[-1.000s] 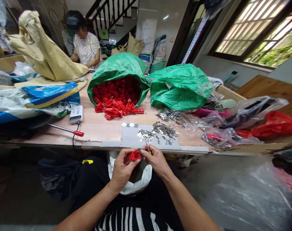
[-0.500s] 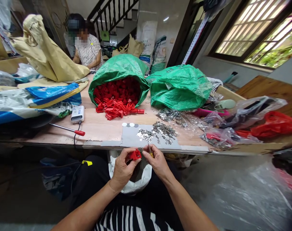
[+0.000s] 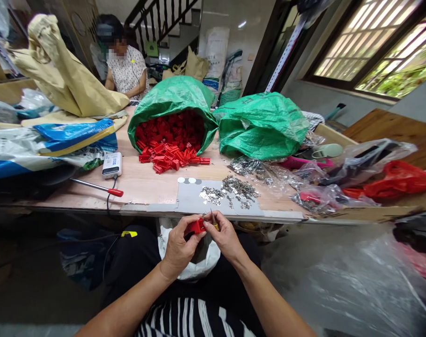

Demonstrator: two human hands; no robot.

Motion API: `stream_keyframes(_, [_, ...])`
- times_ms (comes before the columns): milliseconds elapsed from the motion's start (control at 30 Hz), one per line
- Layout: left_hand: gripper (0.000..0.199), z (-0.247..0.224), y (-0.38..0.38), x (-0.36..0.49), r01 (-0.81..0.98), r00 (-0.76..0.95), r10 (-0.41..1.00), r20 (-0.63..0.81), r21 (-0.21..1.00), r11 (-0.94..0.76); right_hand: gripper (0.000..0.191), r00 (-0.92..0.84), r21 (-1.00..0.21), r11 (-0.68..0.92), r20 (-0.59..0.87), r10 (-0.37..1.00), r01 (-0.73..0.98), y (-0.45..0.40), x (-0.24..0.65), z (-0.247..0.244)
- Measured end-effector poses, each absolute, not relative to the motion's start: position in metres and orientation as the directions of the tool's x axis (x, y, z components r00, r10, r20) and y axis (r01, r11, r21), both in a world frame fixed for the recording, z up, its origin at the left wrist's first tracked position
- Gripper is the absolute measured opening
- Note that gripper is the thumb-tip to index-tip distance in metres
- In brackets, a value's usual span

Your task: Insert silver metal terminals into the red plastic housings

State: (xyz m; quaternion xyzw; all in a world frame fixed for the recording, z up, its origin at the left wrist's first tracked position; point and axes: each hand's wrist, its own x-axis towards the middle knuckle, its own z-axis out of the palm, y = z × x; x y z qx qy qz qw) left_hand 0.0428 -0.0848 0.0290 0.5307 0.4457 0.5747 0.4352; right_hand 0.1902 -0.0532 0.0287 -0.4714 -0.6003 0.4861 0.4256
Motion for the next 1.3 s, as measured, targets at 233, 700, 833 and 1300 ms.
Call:
stream_keyframes(233, [0.028,0.032,-0.082,0.044,-0.160,-0.057,0.990,0.133,0.977,-0.140,0.030,-0.273,-0.995,-0.101,-0.097,0.957,0.000,-0.053,0.193,0.031])
stream_keyframes(700, [0.042,0.025,-0.079,0.042,-0.455,0.083,0.996,-0.006,0.889,0.044,0.030,-0.284,-0.990,-0.139,-0.123,0.951,-0.036,-0.056,0.191,0.035])
stream_keyframes(833, [0.041,0.024,-0.078,0.043,-0.396,0.070,0.997,0.011,0.918,0.017,0.030,-0.308,-0.994,-0.111,-0.105,0.945,-0.004,-0.055,0.193,0.032])
stream_keyframes(1300, [0.031,0.013,-0.039,0.022,0.125,0.065,0.982,0.179,0.975,-0.186,0.033,-0.267,-0.929,0.121,0.025,0.963,0.350,-0.032,0.200,0.021])
